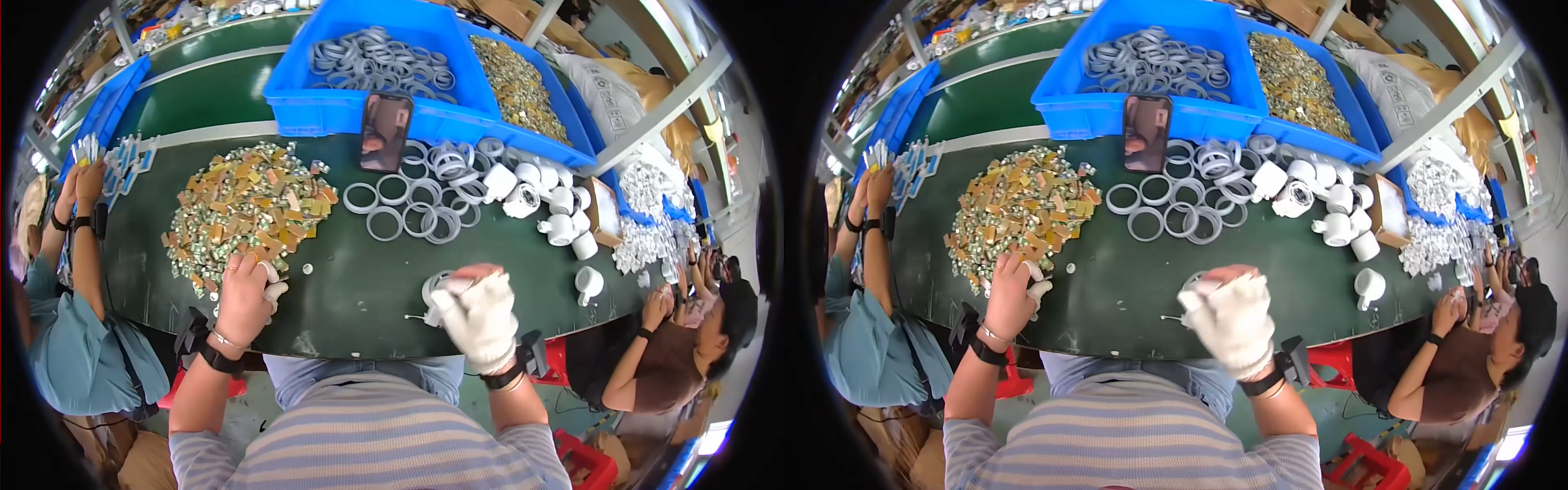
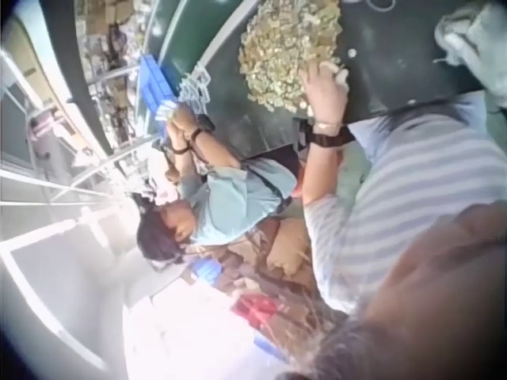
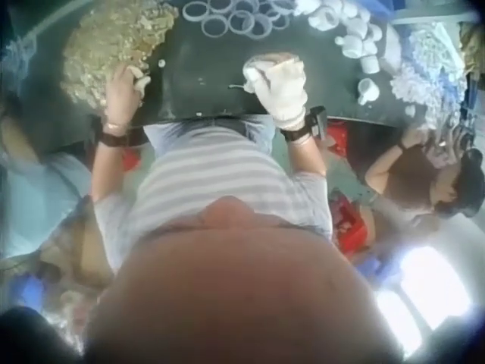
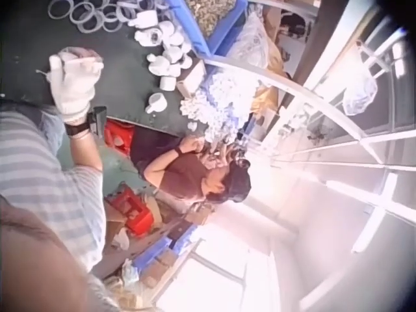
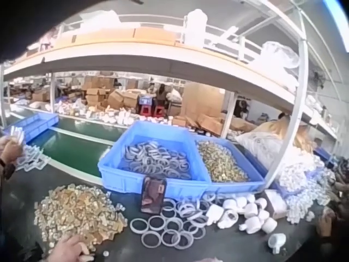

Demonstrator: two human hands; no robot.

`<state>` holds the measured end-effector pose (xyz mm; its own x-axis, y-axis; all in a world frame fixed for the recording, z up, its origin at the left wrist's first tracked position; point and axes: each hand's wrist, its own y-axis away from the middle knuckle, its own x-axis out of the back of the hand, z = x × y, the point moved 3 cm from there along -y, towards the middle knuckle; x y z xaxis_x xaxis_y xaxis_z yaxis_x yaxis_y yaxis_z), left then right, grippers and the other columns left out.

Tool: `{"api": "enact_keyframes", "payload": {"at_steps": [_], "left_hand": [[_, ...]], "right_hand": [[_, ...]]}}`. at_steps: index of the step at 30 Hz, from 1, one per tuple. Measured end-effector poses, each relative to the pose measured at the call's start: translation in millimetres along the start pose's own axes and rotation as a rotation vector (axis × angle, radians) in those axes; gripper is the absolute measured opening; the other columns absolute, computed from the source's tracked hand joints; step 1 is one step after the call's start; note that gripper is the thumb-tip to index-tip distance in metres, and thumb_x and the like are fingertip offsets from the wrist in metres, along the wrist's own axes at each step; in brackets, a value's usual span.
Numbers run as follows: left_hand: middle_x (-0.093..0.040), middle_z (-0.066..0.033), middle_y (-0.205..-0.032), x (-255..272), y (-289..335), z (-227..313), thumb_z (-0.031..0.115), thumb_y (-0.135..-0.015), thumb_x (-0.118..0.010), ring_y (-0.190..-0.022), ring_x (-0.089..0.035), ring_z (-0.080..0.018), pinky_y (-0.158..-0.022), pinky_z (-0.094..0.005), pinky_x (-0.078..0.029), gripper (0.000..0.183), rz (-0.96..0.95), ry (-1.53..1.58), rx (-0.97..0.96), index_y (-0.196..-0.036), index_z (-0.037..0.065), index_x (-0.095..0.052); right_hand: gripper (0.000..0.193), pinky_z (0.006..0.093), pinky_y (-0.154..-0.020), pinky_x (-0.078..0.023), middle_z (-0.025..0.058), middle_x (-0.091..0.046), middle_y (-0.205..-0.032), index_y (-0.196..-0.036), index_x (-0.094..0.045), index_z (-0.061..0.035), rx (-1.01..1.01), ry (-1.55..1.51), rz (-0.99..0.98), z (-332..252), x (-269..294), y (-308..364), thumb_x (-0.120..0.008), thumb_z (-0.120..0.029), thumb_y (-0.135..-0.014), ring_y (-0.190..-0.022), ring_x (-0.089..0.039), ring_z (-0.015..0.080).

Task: Assembling small electronic or mechanical components into circular housings at a factory workbench.

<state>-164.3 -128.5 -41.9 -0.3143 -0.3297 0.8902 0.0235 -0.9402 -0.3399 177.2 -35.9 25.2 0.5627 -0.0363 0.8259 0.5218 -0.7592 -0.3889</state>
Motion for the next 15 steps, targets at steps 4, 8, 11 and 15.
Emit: {"api": "enact_keyframes", "payload": {"at_steps": [4, 8, 11, 15], "left_hand": [[-0.065, -0.0046, -0.108, -3, 0, 48, 0.006, -0.093, -0.079, -0.086, -0.062, -0.0142, -0.077, -0.0277, -0.051, 0.028, -0.077, 0.700, 0.344, -0.116, 0.006, -0.064], [-0.067, 0.0006, -0.113, -20, 4, 84, 0.001, -0.101, -0.068, -0.094, -0.064, -0.0082, -0.084, -0.0246, -0.053, 0.038, -0.272, 1.275, 0.525, -0.138, 0.005, -0.061], [-0.069, -0.0087, -0.116, -38, 3, 96, 0.004, -0.103, -0.064, -0.098, -0.070, -0.0172, -0.089, -0.0311, -0.058, 0.029, -0.274, 1.700, 0.683, -0.132, 0.005, -0.060], [-0.070, -0.0122, -0.117, -45, -8, 110, 0.004, -0.103, -0.064, -0.096, -0.073, -0.0208, -0.085, -0.0330, -0.059, 0.026, -0.231, 1.761, 0.741, -0.128, 0.006, -0.059]], "right_hand": [[0.024, 0.0542, -0.097, -0.048, 0.0055, -0.067, -0.121, -0.092, -0.077, -0.0168, 0.027, 0.108, 0.017, -11, -21, 36, -0.089, -0.021, -0.072, -0.122, -0.059, 0.0359], [0.024, 0.0591, -0.110, -0.042, 0.0034, -0.065, -0.131, -0.093, -0.077, -0.0180, 0.034, 0.196, -0.028, -3, -37, 45, -0.088, -0.021, -0.072, -0.134, -0.049, 0.0357], [0.021, 0.0602, -0.113, -0.040, 0.0036, -0.069, -0.126, -0.096, -0.076, -0.0176, 0.089, 0.140, 0.118, 1, -34, 45, -0.085, -0.019, -0.077, -0.129, -0.055, 0.0338], [0.017, 0.0584, -0.112, -0.041, 0.0083, -0.072, -0.112, -0.098, -0.076, -0.0141, 0.127, 0.003, 0.128, 1, -28, 28, -0.081, -0.015, -0.082, -0.116, -0.063, 0.0337]]}}
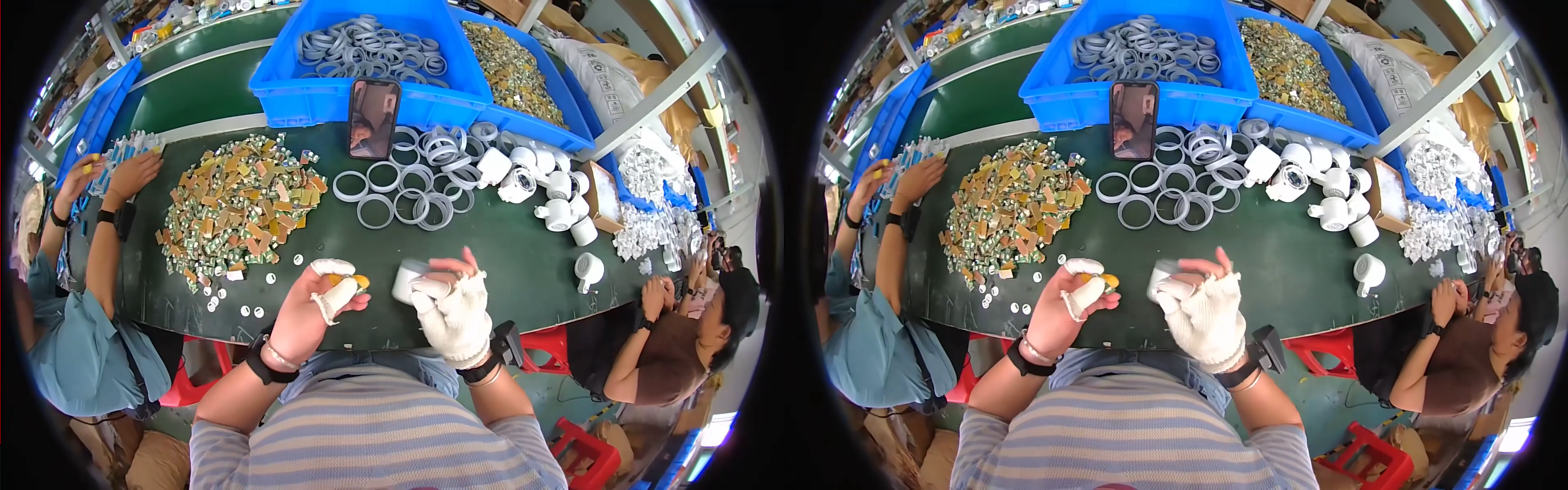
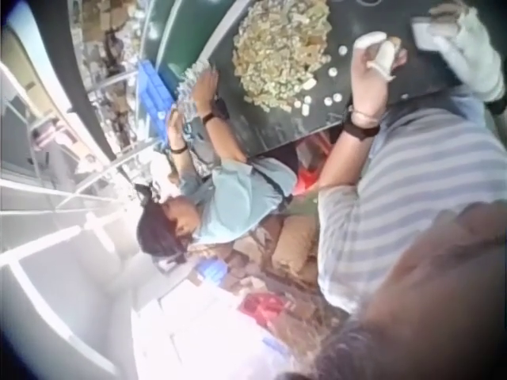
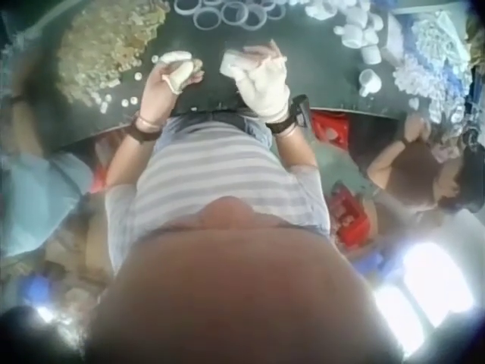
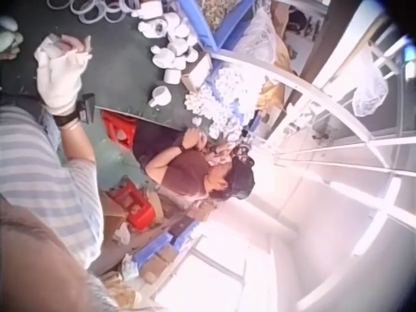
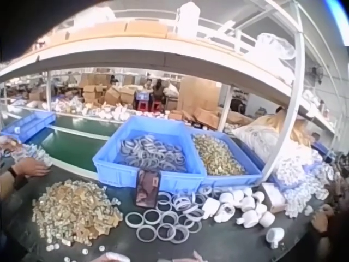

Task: Assembling small electronic or mechanical components into circular housings at a factory workbench.

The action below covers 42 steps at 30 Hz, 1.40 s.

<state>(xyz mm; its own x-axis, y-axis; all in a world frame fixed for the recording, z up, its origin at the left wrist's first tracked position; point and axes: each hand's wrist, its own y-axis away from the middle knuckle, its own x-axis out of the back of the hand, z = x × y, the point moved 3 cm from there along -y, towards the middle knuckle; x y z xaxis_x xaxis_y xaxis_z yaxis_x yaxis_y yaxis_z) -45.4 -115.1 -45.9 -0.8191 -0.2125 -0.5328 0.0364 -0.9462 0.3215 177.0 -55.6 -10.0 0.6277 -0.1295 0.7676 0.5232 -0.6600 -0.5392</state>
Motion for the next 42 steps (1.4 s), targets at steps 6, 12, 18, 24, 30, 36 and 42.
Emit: {"api": "enact_keyframes", "payload": {"at_steps": [6, 12, 18, 24, 30, 36, 42], "left_hand": [[-0.070, -0.0118, -0.118, -3, -8, -15, 0.003, -0.103, -0.065, -0.101, -0.072, -0.0207, -0.091, -0.0350, -0.059, 0.026, -0.112, -0.009, -0.088, -0.128, 0.006, -0.059], [-0.072, -0.0077, -0.112, -6, -2, -13, 0.001, -0.101, -0.067, -0.096, -0.071, -0.0182, -0.088, -0.0324, -0.057, 0.023, -0.094, -0.103, -0.144, -0.123, 0.006, -0.063], [-0.072, -0.0083, -0.112, 4, 0, -19, -0.002, -0.098, -0.070, -0.099, -0.073, -0.0207, -0.091, -0.0346, -0.059, 0.021, -0.158, -0.067, -0.106, -0.118, 0.004, -0.064], [-0.072, -0.0117, -0.114, 8, 2, -20, -0.004, -0.097, -0.070, -0.102, -0.075, -0.0238, -0.094, -0.0372, -0.062, 0.023, -0.149, -0.074, -0.053, -0.117, 0.003, -0.062], [-0.072, -0.0160, -0.116, 8, 3, -19, -0.002, -0.099, -0.068, -0.102, -0.075, -0.0255, -0.091, -0.0381, -0.064, 0.022, -0.102, 0.028, 0.039, -0.120, 0.002, -0.061], [-0.073, -0.0130, -0.115, 9, 5, -21, -0.003, -0.099, -0.068, -0.105, -0.074, -0.0217, -0.091, -0.0338, -0.062, 0.024, -0.130, -0.104, 0.016, -0.122, 0.002, -0.063], [-0.074, -0.0092, -0.113, 8, 12, -23, -0.004, -0.097, -0.071, -0.105, -0.072, -0.0166, -0.091, -0.0296, -0.059, 0.026, -0.176, -0.372, -0.148, -0.121, 0.002, -0.064]], "right_hand": [[0.011, 0.0431, -0.082, -0.052, 0.0118, -0.070, -0.089, -0.097, -0.073, -0.0057, -0.057, -0.568, -0.224, -8, -11, -17, -0.077, -0.012, -0.088, -0.086, -0.067, 0.0327], [0.013, 0.0408, -0.075, -0.051, 0.0106, -0.070, -0.087, -0.096, -0.072, -0.0067, -0.077, -0.587, -0.163, -7, -21, -19, -0.080, -0.010, -0.086, -0.079, -0.067, 0.0307], [0.013, 0.0445, -0.089, -0.052, 0.0109, -0.070, -0.091, -0.096, -0.071, -0.0091, -0.181, -0.525, -0.214, -11, -18, -22, -0.081, -0.013, -0.087, -0.083, -0.067, 0.0311], [0.016, 0.0551, -0.109, -0.044, 0.0040, -0.071, -0.094, -0.098, -0.072, -0.0157, -0.014, -0.253, -0.118, -17, -19, -20, -0.082, -0.018, -0.085, -0.095, -0.067, 0.0270], [0.019, 0.0562, -0.112, -0.041, -0.0035, -0.070, -0.100, -0.099, -0.073, -0.0198, 0.093, -0.056, -0.138, -20, -20, -12, -0.083, -0.020, -0.083, -0.105, -0.065, 0.0232], [0.019, 0.0586, -0.106, -0.045, 0.0011, -0.069, -0.100, -0.095, -0.072, -0.0164, 0.076, -0.252, -0.077, -13, -20, -16, -0.082, -0.012, -0.080, -0.104, -0.065, 0.0299], [0.017, 0.0512, -0.096, -0.049, 0.0061, -0.068, -0.100, -0.092, -0.070, -0.0123, 0.061, -0.523, -0.177, -9, -12, -25, -0.079, -0.008, -0.078, -0.099, -0.066, 0.0352]]}}
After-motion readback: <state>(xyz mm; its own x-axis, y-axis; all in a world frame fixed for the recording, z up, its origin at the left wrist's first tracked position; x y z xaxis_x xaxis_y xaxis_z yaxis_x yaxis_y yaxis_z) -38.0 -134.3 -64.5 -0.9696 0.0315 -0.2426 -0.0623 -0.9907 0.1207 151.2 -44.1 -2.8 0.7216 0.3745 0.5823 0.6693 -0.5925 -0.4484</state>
